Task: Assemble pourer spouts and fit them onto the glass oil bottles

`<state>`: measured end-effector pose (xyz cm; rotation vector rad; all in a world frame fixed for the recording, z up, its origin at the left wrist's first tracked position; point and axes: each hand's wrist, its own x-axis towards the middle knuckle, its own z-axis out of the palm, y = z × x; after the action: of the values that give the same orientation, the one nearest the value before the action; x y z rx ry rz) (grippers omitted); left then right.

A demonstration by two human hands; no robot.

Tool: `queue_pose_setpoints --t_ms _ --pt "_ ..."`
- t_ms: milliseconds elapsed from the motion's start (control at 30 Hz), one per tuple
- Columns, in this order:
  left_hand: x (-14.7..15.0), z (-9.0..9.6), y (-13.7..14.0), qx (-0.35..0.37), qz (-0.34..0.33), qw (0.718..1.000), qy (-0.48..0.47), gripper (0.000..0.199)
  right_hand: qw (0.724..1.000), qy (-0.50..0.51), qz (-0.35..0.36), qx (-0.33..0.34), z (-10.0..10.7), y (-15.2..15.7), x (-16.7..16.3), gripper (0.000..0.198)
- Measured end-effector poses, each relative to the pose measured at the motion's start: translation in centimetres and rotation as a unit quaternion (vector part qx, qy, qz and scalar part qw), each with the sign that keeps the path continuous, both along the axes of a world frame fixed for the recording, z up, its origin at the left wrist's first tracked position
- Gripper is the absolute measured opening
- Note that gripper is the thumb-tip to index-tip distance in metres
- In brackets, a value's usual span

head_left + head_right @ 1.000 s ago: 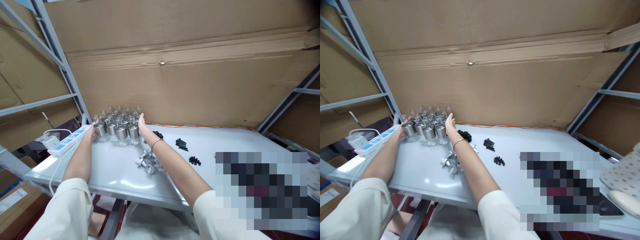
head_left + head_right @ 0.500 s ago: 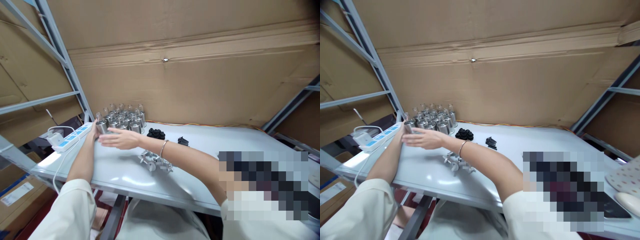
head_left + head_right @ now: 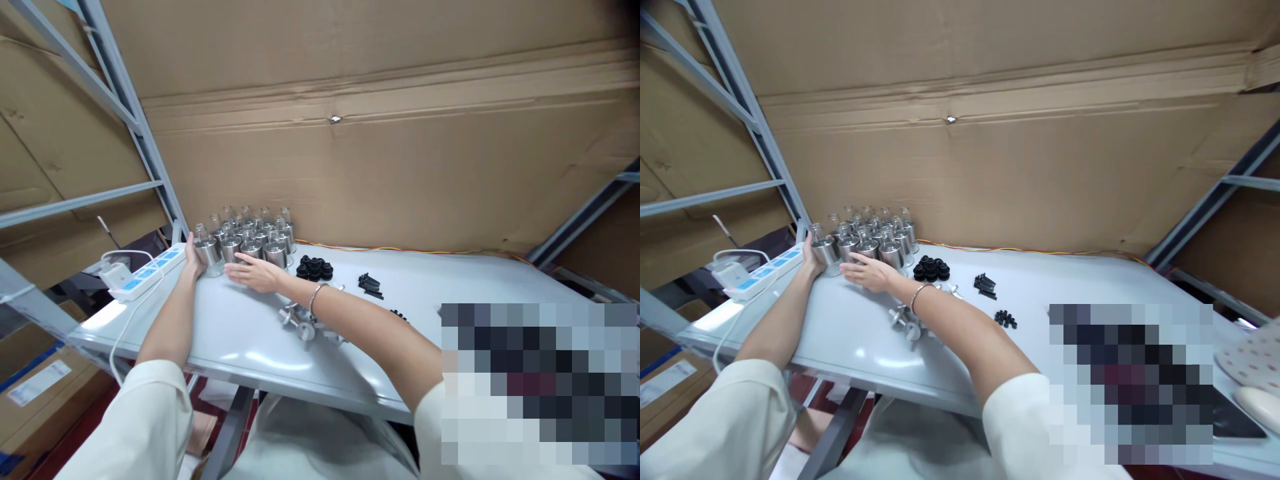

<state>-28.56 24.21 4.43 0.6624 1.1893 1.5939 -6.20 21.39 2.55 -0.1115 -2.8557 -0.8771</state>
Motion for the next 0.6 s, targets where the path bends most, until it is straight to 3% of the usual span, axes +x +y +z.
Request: queue_pose_setpoints --t_ms 167,400,500,600 --pt "0.5 -1.1 -0.1 0.106 0.089 0.990 0.011 0.052 0.988 0.016 0.053 -0.141 1.0 -0.4 2.7 0.065" --pt "1.3 -1.2 0.2 0.114 0.126 0.984 0.059 0.055 0.947 0.051 0.026 -0.316 2.8 -1.1 4.0 0.057" --pt "1.9 -0.8 -0.3 0.113 0.127 0.982 0.085 0.055 0.954 0.038 0.044 -0.296 3.6 -2.3 4.1 0.050" --pt "2.8 -0.5 -1.2 0.119 0.144 0.975 0.116 0.051 0.982 0.035 0.055 -0.180 4.9 -4.4 5.0 0.046"
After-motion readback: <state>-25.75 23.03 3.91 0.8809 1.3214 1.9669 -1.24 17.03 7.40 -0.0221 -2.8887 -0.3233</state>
